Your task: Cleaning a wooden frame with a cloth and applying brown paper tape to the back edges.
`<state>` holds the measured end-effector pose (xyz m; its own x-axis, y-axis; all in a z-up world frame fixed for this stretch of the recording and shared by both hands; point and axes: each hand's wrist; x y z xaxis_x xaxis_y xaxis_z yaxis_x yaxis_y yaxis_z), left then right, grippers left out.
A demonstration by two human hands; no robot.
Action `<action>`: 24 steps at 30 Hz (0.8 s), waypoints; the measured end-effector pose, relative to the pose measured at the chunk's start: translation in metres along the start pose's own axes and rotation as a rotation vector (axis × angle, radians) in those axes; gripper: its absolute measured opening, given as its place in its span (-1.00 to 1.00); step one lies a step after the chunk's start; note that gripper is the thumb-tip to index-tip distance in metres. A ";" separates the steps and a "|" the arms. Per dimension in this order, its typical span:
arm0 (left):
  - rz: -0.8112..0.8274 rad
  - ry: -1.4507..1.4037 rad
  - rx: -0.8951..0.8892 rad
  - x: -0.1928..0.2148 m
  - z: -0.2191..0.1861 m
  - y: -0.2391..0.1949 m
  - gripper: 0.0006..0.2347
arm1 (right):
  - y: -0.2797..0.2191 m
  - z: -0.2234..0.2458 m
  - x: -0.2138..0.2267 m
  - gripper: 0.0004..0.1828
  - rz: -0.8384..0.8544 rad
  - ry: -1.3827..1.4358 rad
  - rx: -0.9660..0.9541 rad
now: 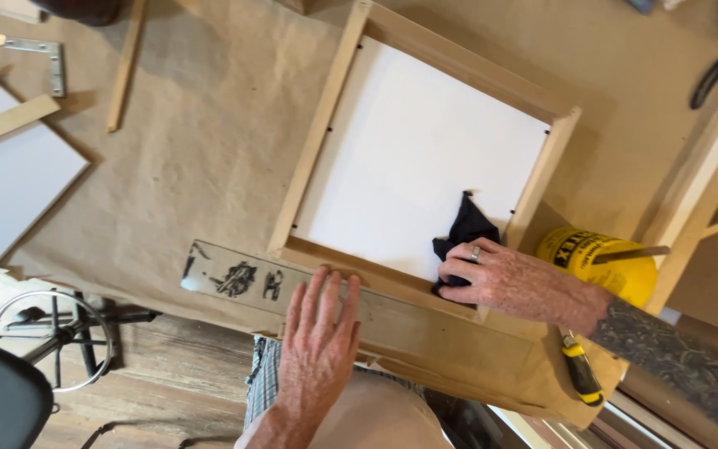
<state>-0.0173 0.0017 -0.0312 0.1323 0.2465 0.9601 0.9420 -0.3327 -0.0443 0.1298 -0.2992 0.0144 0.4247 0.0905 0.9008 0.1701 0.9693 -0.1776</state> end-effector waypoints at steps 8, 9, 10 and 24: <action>-0.001 -0.021 0.025 0.014 -0.001 0.004 -0.42 | -0.029 0.001 -0.015 -0.81 0.123 0.060 -0.037; 0.002 -0.022 0.021 0.017 -0.002 0.005 -0.42 | -0.029 0.001 -0.014 -0.81 0.123 0.063 -0.041; 0.002 -0.021 0.023 0.021 -0.003 0.006 -0.44 | -0.028 0.001 -0.013 -0.84 0.117 0.059 -0.032; 0.010 -0.053 0.052 0.023 -0.007 0.008 -0.43 | 0.027 0.029 -0.001 -0.77 -0.162 0.584 -0.727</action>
<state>-0.0088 -0.0019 -0.0077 0.1567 0.2915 0.9436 0.9551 -0.2879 -0.0696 0.1084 -0.2669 0.0206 0.6918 -0.3527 0.6301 0.6950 0.5619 -0.4486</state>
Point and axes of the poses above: each hand's wrist, its own y-axis towards the middle knuckle, its own x-axis out of the back of the hand, z = x × y, and after that the axes turned 1 degree about -z, right-handed
